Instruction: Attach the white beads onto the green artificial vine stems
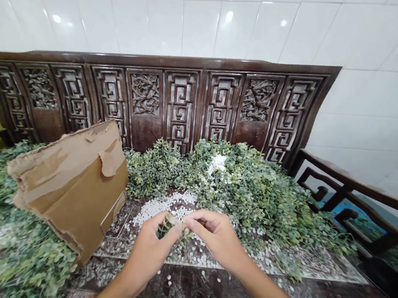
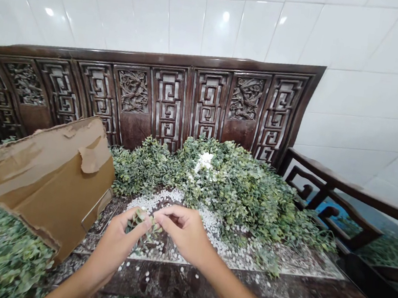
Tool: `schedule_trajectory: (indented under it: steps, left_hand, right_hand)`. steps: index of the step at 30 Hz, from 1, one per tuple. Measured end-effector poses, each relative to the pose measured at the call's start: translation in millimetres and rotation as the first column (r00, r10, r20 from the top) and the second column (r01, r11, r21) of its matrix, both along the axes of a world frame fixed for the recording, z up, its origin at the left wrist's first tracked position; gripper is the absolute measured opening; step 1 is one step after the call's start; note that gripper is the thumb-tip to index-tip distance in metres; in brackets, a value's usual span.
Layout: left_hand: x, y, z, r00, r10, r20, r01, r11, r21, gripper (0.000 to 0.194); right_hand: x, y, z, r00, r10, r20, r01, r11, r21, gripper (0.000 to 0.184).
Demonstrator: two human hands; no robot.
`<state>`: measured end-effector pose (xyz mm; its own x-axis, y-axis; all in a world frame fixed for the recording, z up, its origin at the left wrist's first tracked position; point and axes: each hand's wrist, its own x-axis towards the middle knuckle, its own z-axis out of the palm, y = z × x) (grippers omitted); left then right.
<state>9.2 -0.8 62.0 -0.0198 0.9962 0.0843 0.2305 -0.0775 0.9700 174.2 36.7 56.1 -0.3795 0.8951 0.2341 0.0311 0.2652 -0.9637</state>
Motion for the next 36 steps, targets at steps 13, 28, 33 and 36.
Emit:
schedule_trajectory:
  steps: [13,28,33,36]
  left_hand:
    - [-0.5,0.3,-3.9,1.0,0.016,-0.004,-0.016,1.0,-0.003,0.027]
    - [0.7,5.3,-3.6,0.992,0.012,0.125,-0.008,0.999,-0.034,0.029]
    - [1.5,11.1,-6.6,0.933,0.117,0.34,-0.049,0.978,-0.201,0.035]
    - [0.0,12.6,-7.2,0.938,0.144,0.315,-0.079,0.975,-0.21,0.038]
  right_hand:
    - [-4.6,-1.2,-4.8,0.999,-0.038,0.004,0.039,0.999,-0.017,0.023]
    - [-12.4,3.6,-19.5,0.992,-0.125,0.003,0.125,0.99,-0.057,0.03]
    - [-9.6,15.0,-61.4,0.772,-0.089,0.629,0.01,0.992,0.128,0.022]
    - [-13.2,14.4,-87.7,0.593,0.027,0.804,-0.134,0.989,0.066,0.024]
